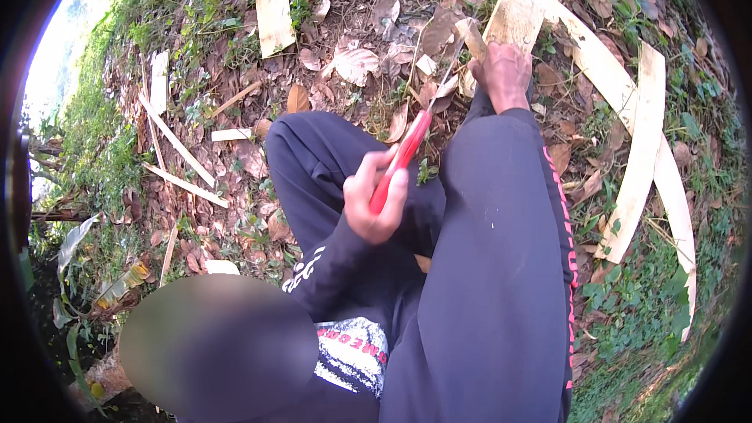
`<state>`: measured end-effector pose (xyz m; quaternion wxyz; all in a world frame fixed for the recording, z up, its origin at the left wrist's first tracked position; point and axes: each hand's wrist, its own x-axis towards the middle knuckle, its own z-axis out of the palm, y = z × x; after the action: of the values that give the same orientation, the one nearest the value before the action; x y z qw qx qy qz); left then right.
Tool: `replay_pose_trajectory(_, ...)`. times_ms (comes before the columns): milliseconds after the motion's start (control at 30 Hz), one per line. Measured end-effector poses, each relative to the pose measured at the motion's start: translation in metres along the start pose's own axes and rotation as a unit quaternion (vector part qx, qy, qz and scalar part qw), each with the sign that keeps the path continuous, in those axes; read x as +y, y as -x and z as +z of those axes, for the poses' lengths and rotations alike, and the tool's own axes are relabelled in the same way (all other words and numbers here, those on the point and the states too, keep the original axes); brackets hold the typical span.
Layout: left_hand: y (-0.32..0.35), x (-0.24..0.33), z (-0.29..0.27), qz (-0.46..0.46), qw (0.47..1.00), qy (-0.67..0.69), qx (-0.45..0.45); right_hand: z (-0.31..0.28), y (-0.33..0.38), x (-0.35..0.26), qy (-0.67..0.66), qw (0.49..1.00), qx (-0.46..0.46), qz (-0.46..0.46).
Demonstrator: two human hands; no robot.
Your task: The person sits on the ground and uses a red folding saw to cut a small piece of wood. They hold the wood with their left hand and saw with their right, producing wood shavings.
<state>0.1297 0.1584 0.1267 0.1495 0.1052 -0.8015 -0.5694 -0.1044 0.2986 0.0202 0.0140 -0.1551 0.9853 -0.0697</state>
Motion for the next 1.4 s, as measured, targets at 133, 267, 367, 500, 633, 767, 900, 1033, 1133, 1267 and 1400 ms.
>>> replay_pose_trajectory(133, -0.059, -0.027, 0.033, 0.072, 0.997, -0.026, 0.021, -0.016, -0.004, -0.009, 0.028, 0.999, -0.026, 0.019)
replay_pose_trajectory(267, -0.085, -0.039, 0.051, 0.092, 0.993, -0.030, 0.059, 0.003, -0.010, -0.008, -0.002, 0.999, -0.033, 0.000)
replay_pose_trajectory(367, -0.013, -0.002, 0.007, -0.010, 1.000, 0.013, -0.021, -0.001, -0.010, 0.015, 0.020, 0.999, 0.021, -0.017)
replay_pose_trajectory(500, -0.002, -0.004, -0.002, -0.036, 0.999, 0.004, 0.015, -0.002, -0.010, -0.009, 0.004, 1.000, 0.009, -0.023)
replay_pose_trajectory(633, -0.107, -0.050, 0.063, 0.052, 0.998, -0.009, 0.032, -0.009, -0.006, -0.011, -0.019, 0.999, 0.020, -0.024)
replay_pose_trajectory(767, -0.028, -0.013, 0.021, -0.002, 1.000, 0.016, -0.003, -0.008, -0.007, 0.005, 0.012, 1.000, -0.014, 0.015)
replay_pose_trajectory(900, 0.009, -0.004, 0.004, -0.010, 0.999, 0.034, 0.020, 0.002, -0.004, 0.007, -0.002, 1.000, 0.021, -0.006)
replay_pose_trajectory(1033, -0.109, -0.044, 0.070, 0.034, 0.998, -0.023, 0.043, -0.007, -0.002, -0.014, -0.016, 1.000, 0.010, -0.006)
replay_pose_trajectory(1133, -0.093, -0.029, 0.064, 0.005, 1.000, 0.018, 0.013, 0.001, -0.006, -0.004, -0.016, 1.000, 0.019, -0.011)
replay_pose_trajectory(1267, 0.012, -0.014, -0.008, -0.077, 0.996, 0.038, -0.037, -0.006, -0.004, 0.002, -0.015, 1.000, 0.011, 0.010)
replay_pose_trajectory(1400, -0.046, -0.012, 0.026, -0.039, 0.999, -0.012, -0.015, 0.008, -0.006, -0.003, 0.007, 0.999, 0.041, -0.006)
